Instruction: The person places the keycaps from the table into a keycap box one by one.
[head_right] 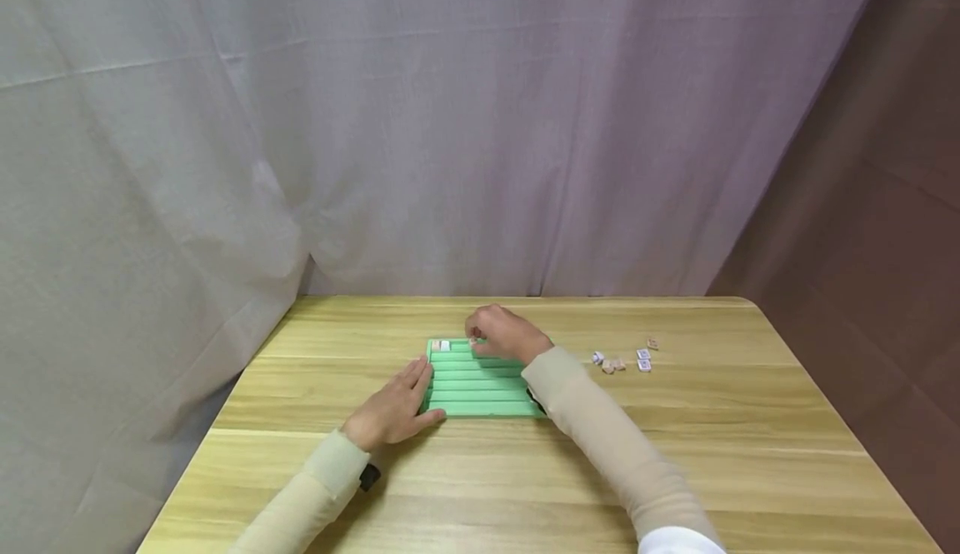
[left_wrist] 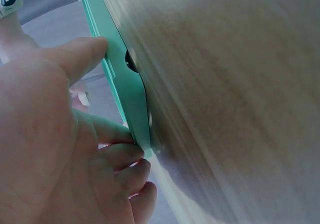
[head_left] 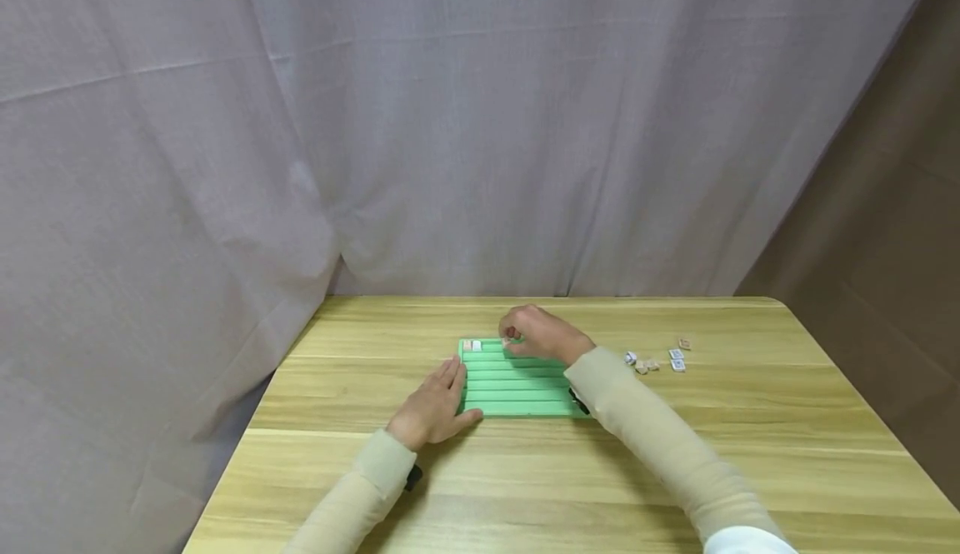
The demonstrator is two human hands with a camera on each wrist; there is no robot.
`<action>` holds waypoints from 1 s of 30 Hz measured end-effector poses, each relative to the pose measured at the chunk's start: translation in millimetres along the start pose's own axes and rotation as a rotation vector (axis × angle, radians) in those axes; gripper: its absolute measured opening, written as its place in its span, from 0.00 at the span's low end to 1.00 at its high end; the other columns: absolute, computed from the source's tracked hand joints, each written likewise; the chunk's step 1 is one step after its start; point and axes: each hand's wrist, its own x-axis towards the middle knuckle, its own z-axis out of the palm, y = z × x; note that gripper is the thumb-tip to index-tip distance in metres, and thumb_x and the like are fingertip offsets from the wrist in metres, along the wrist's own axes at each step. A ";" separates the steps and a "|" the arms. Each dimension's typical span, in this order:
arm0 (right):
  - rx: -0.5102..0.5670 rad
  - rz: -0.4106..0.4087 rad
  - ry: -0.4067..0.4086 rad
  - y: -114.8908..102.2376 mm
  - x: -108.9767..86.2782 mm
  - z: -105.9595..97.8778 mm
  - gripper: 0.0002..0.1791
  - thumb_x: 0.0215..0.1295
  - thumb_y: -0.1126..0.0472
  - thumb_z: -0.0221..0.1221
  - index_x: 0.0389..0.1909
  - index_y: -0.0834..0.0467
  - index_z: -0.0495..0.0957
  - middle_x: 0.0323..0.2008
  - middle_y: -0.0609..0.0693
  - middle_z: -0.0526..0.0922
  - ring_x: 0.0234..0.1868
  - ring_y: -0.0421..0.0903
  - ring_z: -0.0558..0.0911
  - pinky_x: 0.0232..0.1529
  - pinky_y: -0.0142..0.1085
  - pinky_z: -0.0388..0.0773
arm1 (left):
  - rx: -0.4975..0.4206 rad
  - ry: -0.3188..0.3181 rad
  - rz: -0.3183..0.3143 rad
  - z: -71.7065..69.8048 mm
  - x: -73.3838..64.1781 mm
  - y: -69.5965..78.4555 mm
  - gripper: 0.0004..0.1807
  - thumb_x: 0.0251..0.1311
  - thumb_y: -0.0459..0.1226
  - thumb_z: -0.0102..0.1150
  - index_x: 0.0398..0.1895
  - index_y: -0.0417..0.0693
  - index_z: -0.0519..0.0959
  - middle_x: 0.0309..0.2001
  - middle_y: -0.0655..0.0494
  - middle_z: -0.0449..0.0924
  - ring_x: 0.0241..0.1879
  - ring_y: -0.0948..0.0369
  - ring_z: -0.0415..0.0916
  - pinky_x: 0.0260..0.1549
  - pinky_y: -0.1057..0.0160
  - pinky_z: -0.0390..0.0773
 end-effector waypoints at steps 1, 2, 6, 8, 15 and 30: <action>0.001 0.005 0.002 -1.1 1.6 0.6 0.02 0.67 0.66 0.70 0.36 0.57 0.86 0.36 0.47 0.87 0.38 0.42 0.83 0.41 0.31 0.84 | 0.002 -0.002 0.000 0.3 -0.2 0.2 0.48 0.78 0.58 0.52 0.82 0.27 0.54 0.84 0.32 0.50 0.84 0.41 0.52 0.83 0.46 0.59; 0.001 0.012 0.003 -2.1 3.2 1.1 0.02 0.67 0.66 0.70 0.36 0.57 0.86 0.35 0.47 0.87 0.38 0.42 0.83 0.41 0.31 0.84 | 0.006 0.000 0.002 0.3 -0.5 0.5 0.48 0.78 0.58 0.52 0.81 0.27 0.54 0.84 0.32 0.50 0.84 0.41 0.52 0.82 0.46 0.60; -0.006 0.044 0.009 -5.1 7.9 3.1 0.02 0.67 0.65 0.70 0.35 0.58 0.86 0.35 0.47 0.87 0.38 0.42 0.83 0.41 0.33 0.84 | 0.008 -0.004 0.005 0.1 -1.5 2.0 0.48 0.78 0.58 0.52 0.82 0.28 0.54 0.84 0.32 0.50 0.84 0.42 0.52 0.82 0.46 0.60; -0.007 0.053 0.013 -5.7 10.3 4.4 0.02 0.67 0.65 0.70 0.35 0.57 0.86 0.35 0.47 0.87 0.37 0.41 0.83 0.40 0.34 0.84 | 0.007 -0.007 0.004 0.8 -1.5 2.3 0.49 0.78 0.59 0.51 0.82 0.28 0.53 0.84 0.32 0.49 0.84 0.42 0.52 0.83 0.47 0.59; 0.020 0.070 0.031 -6.1 19.8 12.3 0.04 0.68 0.67 0.68 0.33 0.56 0.86 0.35 0.49 0.89 0.38 0.41 0.84 0.41 0.36 0.86 | 0.002 -0.005 -0.002 2.1 -1.7 2.7 0.48 0.78 0.58 0.52 0.82 0.28 0.53 0.84 0.33 0.49 0.84 0.42 0.52 0.83 0.47 0.59; 0.015 0.156 0.022 -10.6 26.9 32.3 0.03 0.65 0.68 0.71 0.34 0.57 0.87 0.36 0.49 0.89 0.38 0.40 0.84 0.42 0.35 0.87 | -0.017 -0.004 -0.010 2.9 -2.1 6.1 0.49 0.77 0.57 0.53 0.82 0.28 0.53 0.84 0.32 0.50 0.84 0.42 0.52 0.83 0.46 0.59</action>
